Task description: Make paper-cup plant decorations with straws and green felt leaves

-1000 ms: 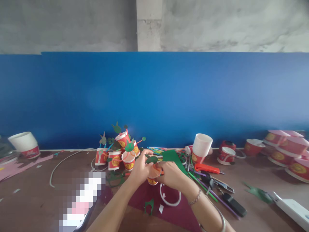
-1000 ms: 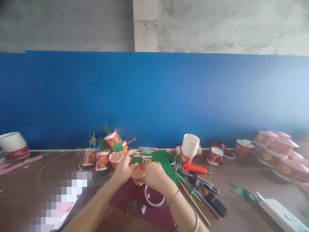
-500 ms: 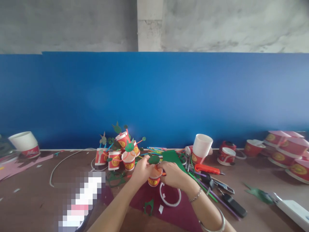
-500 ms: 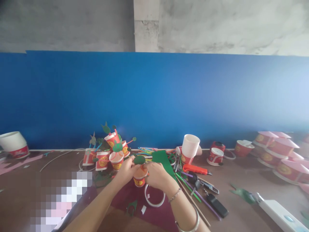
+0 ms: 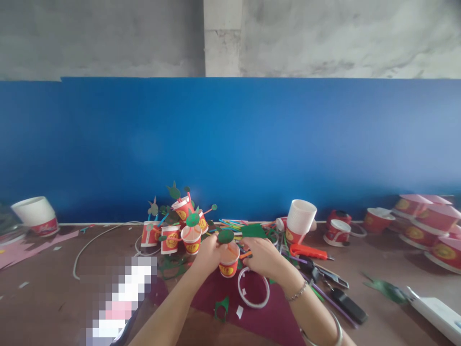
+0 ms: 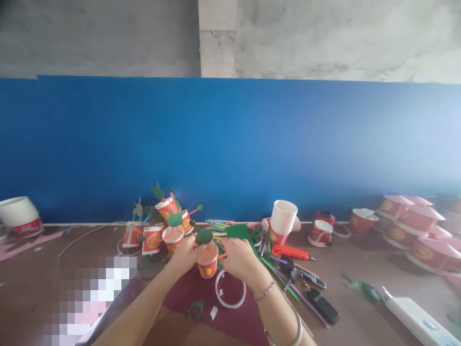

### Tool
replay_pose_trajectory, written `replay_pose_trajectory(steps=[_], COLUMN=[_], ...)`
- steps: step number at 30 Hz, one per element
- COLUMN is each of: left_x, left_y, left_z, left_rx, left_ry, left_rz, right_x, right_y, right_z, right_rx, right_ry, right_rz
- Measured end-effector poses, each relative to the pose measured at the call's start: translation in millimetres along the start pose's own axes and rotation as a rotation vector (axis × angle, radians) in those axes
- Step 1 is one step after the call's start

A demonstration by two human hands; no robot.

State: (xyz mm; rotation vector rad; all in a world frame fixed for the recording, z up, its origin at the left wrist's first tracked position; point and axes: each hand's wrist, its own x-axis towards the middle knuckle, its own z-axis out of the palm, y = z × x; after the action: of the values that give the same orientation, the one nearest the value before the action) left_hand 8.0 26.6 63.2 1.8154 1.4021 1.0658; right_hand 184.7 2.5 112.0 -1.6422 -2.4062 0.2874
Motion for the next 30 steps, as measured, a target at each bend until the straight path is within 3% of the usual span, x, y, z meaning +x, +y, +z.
replay_pose_trajectory(steps=[5, 30], left_x=[-1, -2], left_y=[1, -1], left_z=[0.0, 1.2], left_rx=[0.000, 0.039], left_ry=[-0.021, -0.035], left_rz=[0.007, 0.045], right_x=[5, 3], right_y=[-6, -13], right_z=[0, -4], right_rx=[-0.093, -0.256], right_ry=[-0.060, -0.060], right_rz=[0.020, -0.069])
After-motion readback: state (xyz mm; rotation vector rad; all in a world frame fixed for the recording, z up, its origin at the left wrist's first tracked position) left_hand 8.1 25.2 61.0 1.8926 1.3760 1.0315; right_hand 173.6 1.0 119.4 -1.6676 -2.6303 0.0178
